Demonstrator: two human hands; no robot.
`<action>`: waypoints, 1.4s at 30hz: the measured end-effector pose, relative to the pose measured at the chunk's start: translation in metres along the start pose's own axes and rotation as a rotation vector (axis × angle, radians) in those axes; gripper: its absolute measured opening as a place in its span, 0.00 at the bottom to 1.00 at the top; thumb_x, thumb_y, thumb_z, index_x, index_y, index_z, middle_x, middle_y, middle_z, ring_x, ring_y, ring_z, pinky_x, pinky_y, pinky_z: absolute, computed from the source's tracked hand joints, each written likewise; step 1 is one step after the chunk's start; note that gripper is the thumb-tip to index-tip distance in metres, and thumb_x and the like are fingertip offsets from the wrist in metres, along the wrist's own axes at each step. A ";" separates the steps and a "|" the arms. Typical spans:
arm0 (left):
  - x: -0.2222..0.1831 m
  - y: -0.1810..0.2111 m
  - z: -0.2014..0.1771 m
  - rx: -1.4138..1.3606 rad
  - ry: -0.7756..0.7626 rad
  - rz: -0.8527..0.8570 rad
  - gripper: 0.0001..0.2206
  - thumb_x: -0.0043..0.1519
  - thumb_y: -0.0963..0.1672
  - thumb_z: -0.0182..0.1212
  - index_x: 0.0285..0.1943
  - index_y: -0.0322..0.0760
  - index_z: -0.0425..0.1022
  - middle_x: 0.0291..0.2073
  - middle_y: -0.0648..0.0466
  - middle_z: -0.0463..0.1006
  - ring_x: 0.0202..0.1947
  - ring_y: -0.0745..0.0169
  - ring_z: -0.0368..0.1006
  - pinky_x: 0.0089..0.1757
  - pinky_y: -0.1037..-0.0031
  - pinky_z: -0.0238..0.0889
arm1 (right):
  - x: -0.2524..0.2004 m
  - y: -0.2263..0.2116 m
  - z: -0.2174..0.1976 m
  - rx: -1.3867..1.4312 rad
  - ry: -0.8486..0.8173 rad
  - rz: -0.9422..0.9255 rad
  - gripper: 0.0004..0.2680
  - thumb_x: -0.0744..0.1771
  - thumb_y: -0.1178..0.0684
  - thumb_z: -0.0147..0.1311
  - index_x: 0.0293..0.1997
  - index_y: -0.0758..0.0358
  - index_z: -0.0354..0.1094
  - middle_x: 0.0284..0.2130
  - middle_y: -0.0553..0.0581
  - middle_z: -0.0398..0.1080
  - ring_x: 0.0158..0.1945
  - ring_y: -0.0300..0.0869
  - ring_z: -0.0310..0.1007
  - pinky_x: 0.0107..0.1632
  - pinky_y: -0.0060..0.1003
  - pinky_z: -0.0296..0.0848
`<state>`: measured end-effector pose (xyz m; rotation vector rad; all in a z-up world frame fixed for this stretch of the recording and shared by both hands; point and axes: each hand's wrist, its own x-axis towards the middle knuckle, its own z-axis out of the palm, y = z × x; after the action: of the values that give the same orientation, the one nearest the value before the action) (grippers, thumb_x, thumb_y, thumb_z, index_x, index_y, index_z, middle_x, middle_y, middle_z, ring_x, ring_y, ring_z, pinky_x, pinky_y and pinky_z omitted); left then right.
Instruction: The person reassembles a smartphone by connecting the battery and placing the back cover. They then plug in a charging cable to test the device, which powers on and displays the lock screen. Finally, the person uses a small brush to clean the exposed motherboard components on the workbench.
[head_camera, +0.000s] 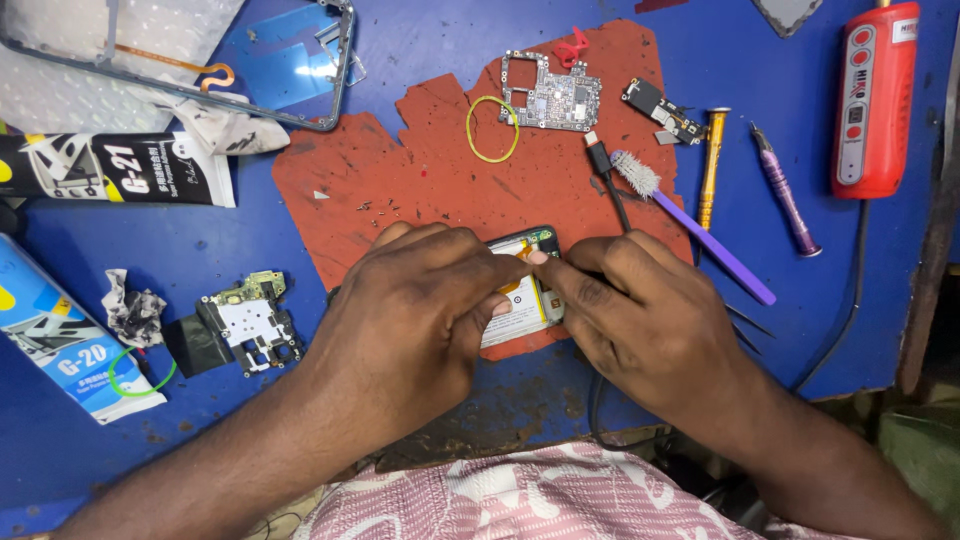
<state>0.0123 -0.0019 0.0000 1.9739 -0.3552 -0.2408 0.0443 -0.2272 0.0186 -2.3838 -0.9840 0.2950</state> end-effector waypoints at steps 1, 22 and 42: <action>0.000 0.001 0.000 -0.004 0.008 0.003 0.18 0.54 0.35 0.63 0.54 0.33 0.78 0.31 0.51 0.75 0.35 0.54 0.74 0.39 0.63 0.62 | 0.000 0.000 0.000 -0.001 -0.001 0.007 0.13 0.62 0.64 0.64 0.52 0.67 0.75 0.39 0.57 0.70 0.39 0.47 0.73 0.40 0.41 0.73; -0.005 0.003 -0.005 -0.089 0.069 -0.051 0.15 0.62 0.46 0.64 0.53 0.31 0.77 0.39 0.43 0.83 0.36 0.47 0.82 0.40 0.63 0.72 | -0.007 0.010 0.010 0.029 0.107 0.016 0.13 0.62 0.67 0.59 0.50 0.65 0.77 0.38 0.57 0.71 0.38 0.44 0.74 0.40 0.38 0.74; 0.000 0.005 -0.033 -0.207 0.012 -0.220 0.12 0.61 0.45 0.59 0.49 0.34 0.80 0.21 0.50 0.80 0.18 0.64 0.74 0.25 0.70 0.66 | -0.007 -0.005 0.010 -0.364 0.068 -0.211 0.13 0.63 0.65 0.64 0.52 0.71 0.74 0.41 0.58 0.72 0.37 0.46 0.72 0.39 0.40 0.72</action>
<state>0.0219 0.0241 0.0184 1.8074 -0.0996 -0.3902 0.0330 -0.2253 0.0132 -2.5563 -1.3383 -0.0496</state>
